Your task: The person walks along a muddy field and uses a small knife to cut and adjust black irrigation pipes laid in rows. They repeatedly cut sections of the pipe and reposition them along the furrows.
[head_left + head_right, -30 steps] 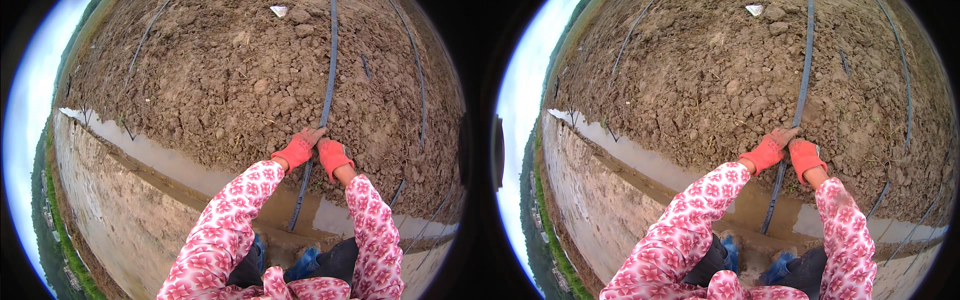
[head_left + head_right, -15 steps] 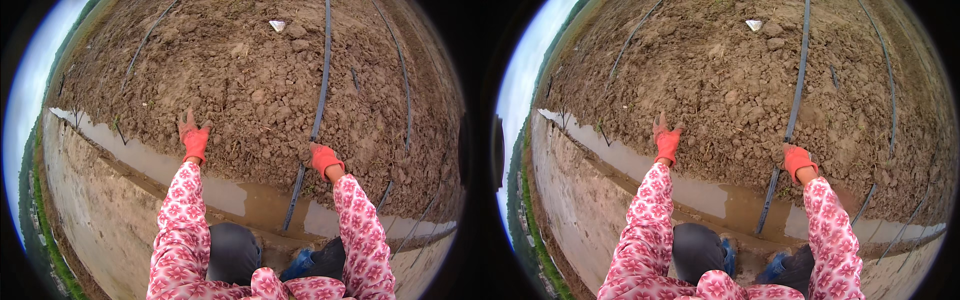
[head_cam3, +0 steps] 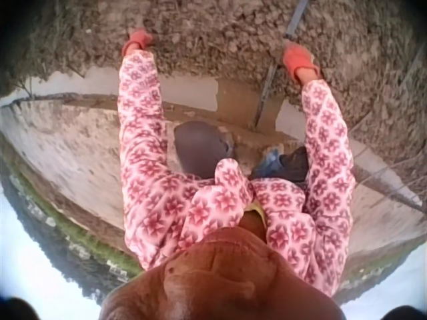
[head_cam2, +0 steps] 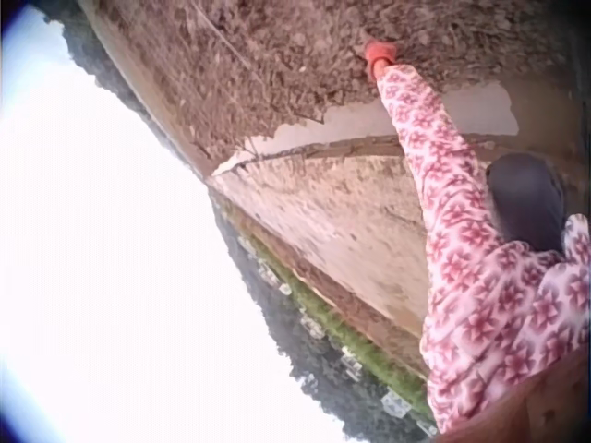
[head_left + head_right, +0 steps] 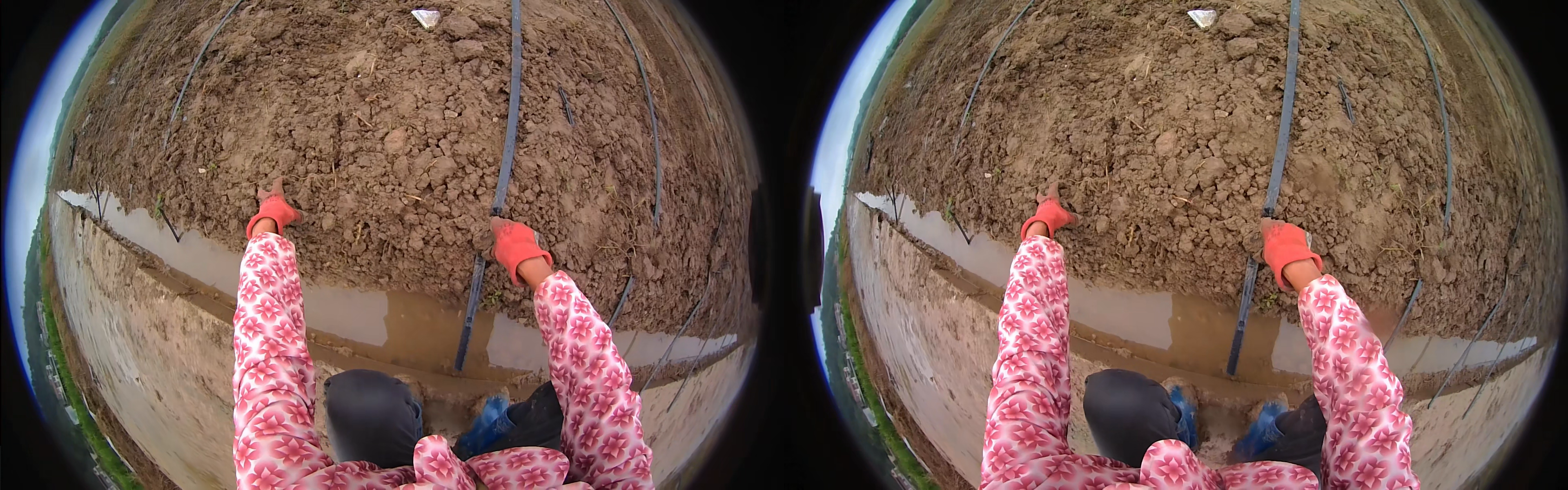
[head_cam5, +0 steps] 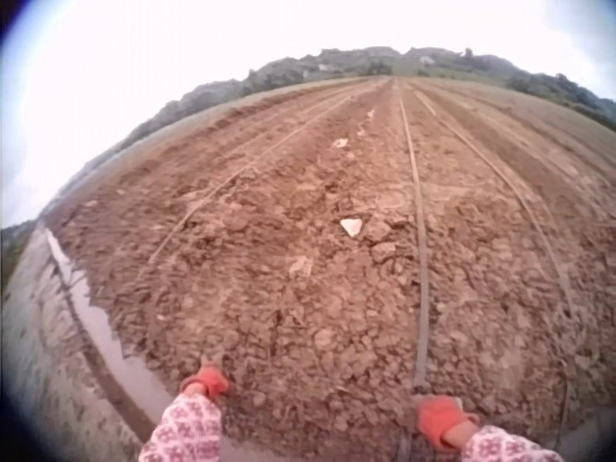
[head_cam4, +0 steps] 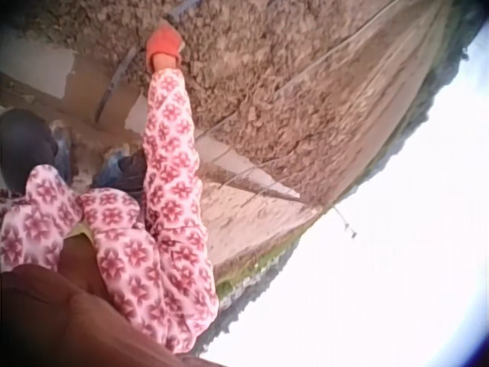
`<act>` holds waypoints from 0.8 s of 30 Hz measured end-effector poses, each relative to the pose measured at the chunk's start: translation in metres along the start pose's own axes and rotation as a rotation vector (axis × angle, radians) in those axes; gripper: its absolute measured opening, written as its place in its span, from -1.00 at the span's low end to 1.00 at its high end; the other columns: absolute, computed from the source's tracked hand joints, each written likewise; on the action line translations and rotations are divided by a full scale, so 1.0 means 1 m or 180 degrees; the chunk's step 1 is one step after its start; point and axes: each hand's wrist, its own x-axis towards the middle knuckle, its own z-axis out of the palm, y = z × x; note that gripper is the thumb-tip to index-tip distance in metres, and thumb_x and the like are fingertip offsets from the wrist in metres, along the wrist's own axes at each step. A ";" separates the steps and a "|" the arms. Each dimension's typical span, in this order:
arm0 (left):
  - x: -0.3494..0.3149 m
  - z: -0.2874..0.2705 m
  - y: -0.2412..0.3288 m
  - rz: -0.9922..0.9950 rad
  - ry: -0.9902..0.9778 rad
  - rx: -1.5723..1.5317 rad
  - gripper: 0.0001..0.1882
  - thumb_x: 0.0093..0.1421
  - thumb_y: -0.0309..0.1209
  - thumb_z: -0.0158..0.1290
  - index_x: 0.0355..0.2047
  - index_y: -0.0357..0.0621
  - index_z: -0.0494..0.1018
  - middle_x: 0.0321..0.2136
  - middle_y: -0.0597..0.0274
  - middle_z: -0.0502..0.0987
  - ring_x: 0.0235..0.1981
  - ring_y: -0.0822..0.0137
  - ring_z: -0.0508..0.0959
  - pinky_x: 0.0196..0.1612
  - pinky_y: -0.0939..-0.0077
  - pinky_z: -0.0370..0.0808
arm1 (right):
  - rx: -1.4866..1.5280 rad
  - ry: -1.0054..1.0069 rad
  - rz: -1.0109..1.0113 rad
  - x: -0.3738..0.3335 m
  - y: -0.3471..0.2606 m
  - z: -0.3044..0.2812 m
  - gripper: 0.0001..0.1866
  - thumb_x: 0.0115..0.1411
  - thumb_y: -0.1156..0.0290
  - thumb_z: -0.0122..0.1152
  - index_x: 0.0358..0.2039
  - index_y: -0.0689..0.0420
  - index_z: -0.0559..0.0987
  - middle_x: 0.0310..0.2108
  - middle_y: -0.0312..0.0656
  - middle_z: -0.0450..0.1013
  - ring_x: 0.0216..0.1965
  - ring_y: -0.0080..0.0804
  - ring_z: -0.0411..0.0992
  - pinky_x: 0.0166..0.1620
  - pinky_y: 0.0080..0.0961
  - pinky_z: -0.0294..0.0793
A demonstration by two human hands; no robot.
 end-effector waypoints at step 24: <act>-0.197 0.000 0.221 0.3730 0.0090 -0.0781 -0.25 -0.21 -0.33 0.23 0.02 -0.07 0.14 0.02 -0.12 0.19 -0.01 -0.10 0.27 0.06 0.26 0.25 | 0.0557 0.0648 0.0245 -0.004 0.002 0.024 -0.86 0.04 0.54 -0.01 -0.34 0.23 0.42 -0.39 0.03 0.42 -0.35 -0.10 0.46 -0.37 -0.34 0.47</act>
